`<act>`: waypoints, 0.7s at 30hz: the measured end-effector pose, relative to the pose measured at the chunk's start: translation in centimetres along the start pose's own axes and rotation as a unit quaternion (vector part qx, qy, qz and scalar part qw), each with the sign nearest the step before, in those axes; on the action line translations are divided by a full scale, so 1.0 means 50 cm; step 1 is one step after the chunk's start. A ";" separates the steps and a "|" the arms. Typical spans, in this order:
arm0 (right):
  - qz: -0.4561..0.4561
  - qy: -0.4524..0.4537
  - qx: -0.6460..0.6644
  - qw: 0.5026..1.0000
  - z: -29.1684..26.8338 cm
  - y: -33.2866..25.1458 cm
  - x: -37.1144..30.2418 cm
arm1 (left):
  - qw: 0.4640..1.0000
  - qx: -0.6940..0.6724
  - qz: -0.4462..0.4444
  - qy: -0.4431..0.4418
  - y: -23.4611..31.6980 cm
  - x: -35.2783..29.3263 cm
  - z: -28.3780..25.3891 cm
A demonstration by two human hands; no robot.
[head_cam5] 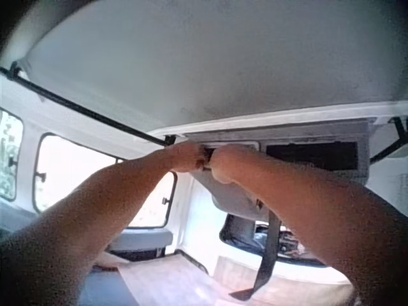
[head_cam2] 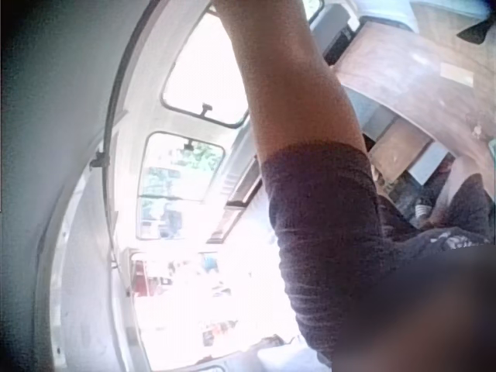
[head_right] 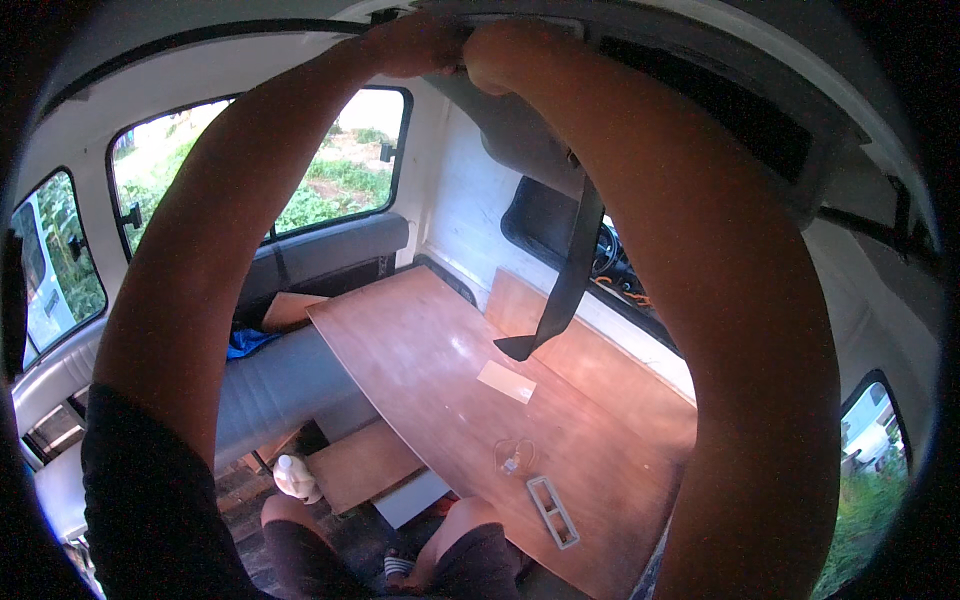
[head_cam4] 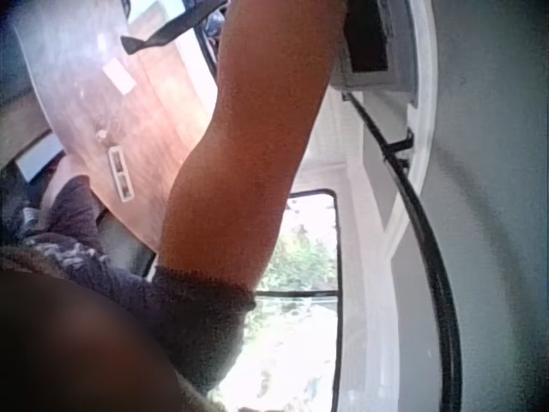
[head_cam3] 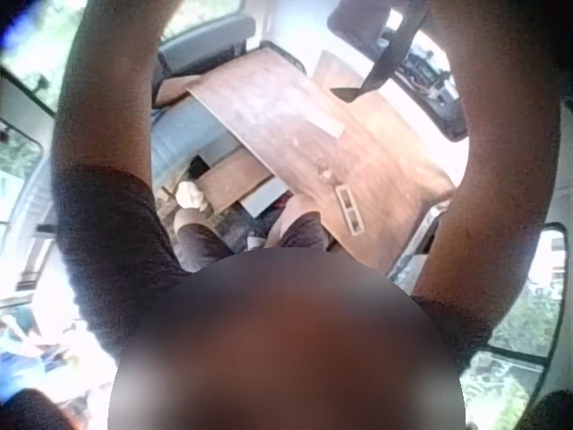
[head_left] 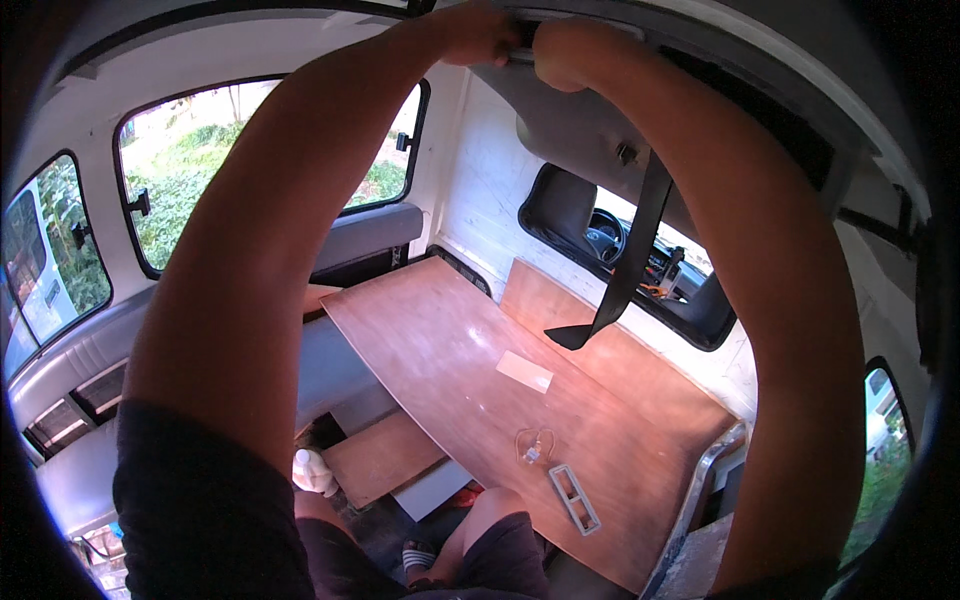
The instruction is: The person installs a plastic vent cover and a light fixture into the ceiling of a van. They align the vent cover, secure it with clips, and then fit a light fixture into the ceiling panel, assisted by another person using a flashlight.
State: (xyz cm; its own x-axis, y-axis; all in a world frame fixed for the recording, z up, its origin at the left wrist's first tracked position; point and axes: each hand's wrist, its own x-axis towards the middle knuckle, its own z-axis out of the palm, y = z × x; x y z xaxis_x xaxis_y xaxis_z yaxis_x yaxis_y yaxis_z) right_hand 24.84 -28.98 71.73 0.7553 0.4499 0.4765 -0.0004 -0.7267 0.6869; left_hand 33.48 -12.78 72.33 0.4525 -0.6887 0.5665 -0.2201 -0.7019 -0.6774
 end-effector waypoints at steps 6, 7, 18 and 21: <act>0.012 0.192 0.060 0.979 0.051 0.005 -0.077 | 0.984 -0.144 -0.040 0.096 -0.002 -0.017 0.042; 0.024 0.199 0.064 0.978 0.055 0.004 -0.077 | 0.987 -0.149 -0.065 0.019 -0.009 -0.007 0.039; 0.037 0.244 0.088 0.965 0.082 -0.004 -0.064 | 0.995 -0.099 -0.020 0.022 0.007 -0.014 0.013; -0.041 0.312 0.004 0.949 0.074 0.013 -0.110 | 0.988 -0.087 -0.047 0.120 0.046 -0.045 0.012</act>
State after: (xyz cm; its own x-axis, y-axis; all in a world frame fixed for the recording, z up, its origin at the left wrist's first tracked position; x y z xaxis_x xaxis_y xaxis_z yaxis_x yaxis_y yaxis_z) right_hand 23.10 -33.85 67.53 0.2170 0.7225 0.6564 0.0484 -0.6796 0.7320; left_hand 32.47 -12.71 69.22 0.2652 -0.6273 0.7322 -0.3417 -0.7713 -0.5370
